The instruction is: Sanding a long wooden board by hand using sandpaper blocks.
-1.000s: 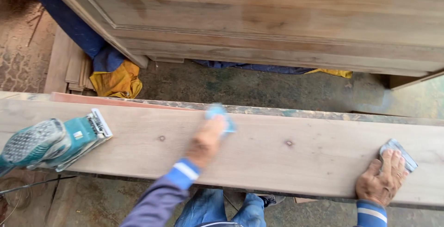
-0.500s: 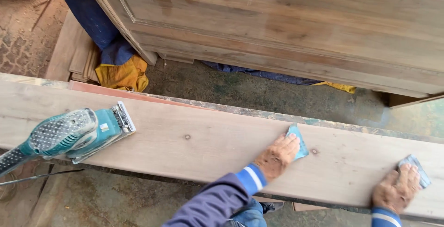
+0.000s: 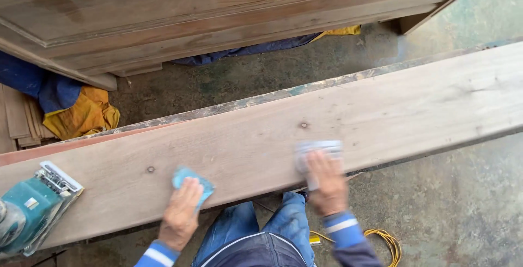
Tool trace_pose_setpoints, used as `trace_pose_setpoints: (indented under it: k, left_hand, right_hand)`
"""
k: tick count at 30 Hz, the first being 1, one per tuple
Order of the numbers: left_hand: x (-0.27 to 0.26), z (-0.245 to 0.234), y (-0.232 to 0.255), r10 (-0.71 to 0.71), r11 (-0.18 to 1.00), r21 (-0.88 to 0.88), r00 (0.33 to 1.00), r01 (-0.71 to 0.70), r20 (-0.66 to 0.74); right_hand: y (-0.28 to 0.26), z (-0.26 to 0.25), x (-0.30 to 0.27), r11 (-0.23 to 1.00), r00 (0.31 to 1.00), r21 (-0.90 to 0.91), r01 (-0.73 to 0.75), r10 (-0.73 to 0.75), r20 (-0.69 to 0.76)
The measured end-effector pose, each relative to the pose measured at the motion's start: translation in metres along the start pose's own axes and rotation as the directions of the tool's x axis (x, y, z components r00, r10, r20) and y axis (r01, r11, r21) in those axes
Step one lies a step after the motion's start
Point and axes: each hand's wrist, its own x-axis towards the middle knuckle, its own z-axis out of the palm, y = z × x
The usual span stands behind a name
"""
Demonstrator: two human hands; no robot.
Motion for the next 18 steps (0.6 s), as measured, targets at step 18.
trace_pose_setpoints:
  k: [18]
  left_hand:
    - [0.121, 0.084, 0.086, 0.417, 0.894, -0.272, 0.881, -0.355, 0.223]
  right_hand:
    - [0.15, 0.023, -0.019, 0.797, 0.763, 0.256, -0.547, 0.6, -0.24]
